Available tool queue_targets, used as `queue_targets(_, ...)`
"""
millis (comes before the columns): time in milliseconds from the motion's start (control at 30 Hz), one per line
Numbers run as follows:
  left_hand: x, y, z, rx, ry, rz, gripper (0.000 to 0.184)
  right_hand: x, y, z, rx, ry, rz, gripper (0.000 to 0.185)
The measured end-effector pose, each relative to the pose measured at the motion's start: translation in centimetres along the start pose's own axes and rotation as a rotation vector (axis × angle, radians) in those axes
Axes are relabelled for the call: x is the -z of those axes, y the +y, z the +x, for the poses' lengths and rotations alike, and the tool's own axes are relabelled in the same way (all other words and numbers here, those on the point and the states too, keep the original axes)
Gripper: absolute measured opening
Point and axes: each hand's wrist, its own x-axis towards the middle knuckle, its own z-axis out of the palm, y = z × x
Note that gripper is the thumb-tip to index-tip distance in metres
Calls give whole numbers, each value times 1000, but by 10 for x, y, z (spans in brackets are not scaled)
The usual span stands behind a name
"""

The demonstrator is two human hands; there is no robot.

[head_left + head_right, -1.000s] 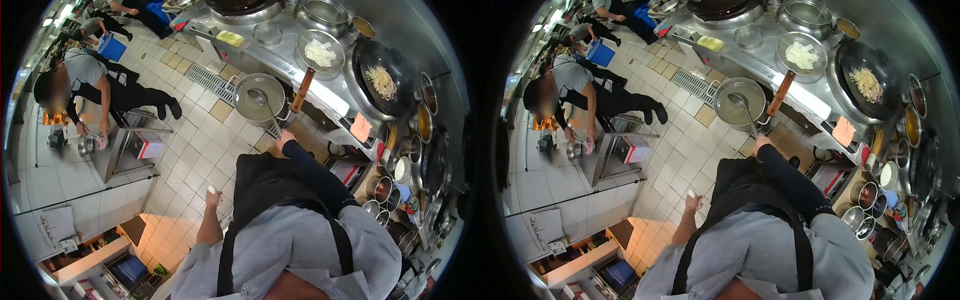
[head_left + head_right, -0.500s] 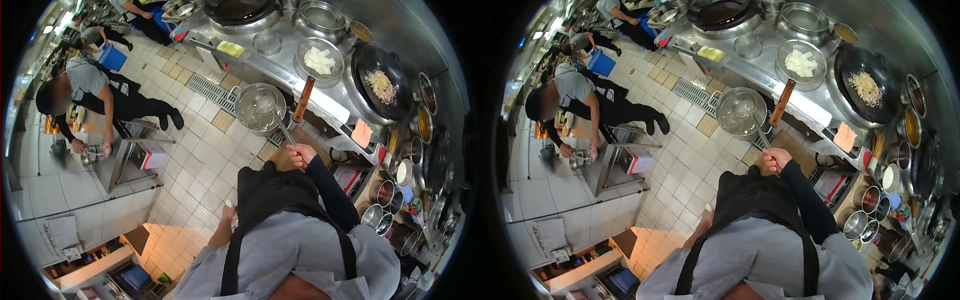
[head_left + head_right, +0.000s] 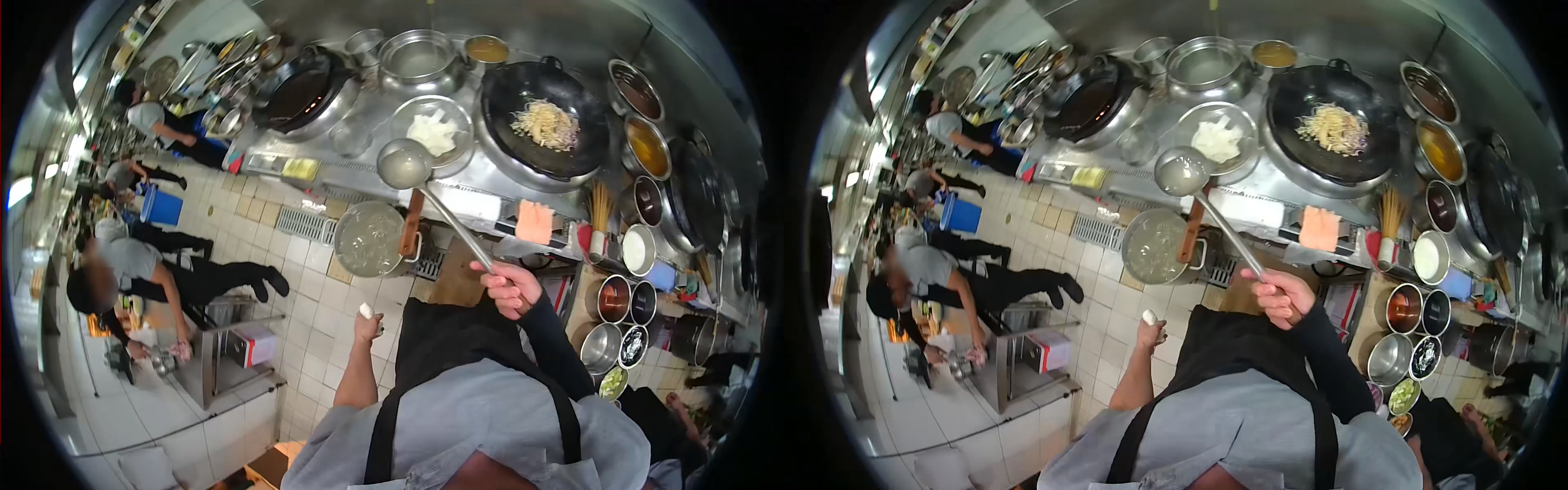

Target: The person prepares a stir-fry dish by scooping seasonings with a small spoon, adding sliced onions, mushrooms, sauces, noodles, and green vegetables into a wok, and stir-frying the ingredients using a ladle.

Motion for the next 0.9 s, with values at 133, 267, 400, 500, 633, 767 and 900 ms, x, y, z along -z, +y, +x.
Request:
queue_targets(133, -61, 141, -68, 60, -336, 76, 41, -32, -51, -90, 242, 242, -260, 34)
queue_targets(267, -140, 251, -124, -119, -584, -42, 33, -38, -127, -137, 396, 644, -671, 24)
queue_targets(400, -220, 304, -114, -123, -795, -173, 28, 60, -246, -124, 515, 513, -585, 14)
queue_targets(500, -277, 363, -124, -17, -855, -277, 30, 136, -243, -74, 775, 447, -470, 26)
queue_targets(633, -362, 409, -91, 170, -1054, -465, 51, 133, -159, -49, 1033, 1651, -1566, 40)
queue_targets(767, -459, 456, -82, 252, -860, -399, 42, 98, -122, -105, 865, 1370, -1423, 43)
queue_targets(900, -498, 431, -63, 232, -798, -377, 20, 63, -97, -151, 669, 1379, -1716, 47)
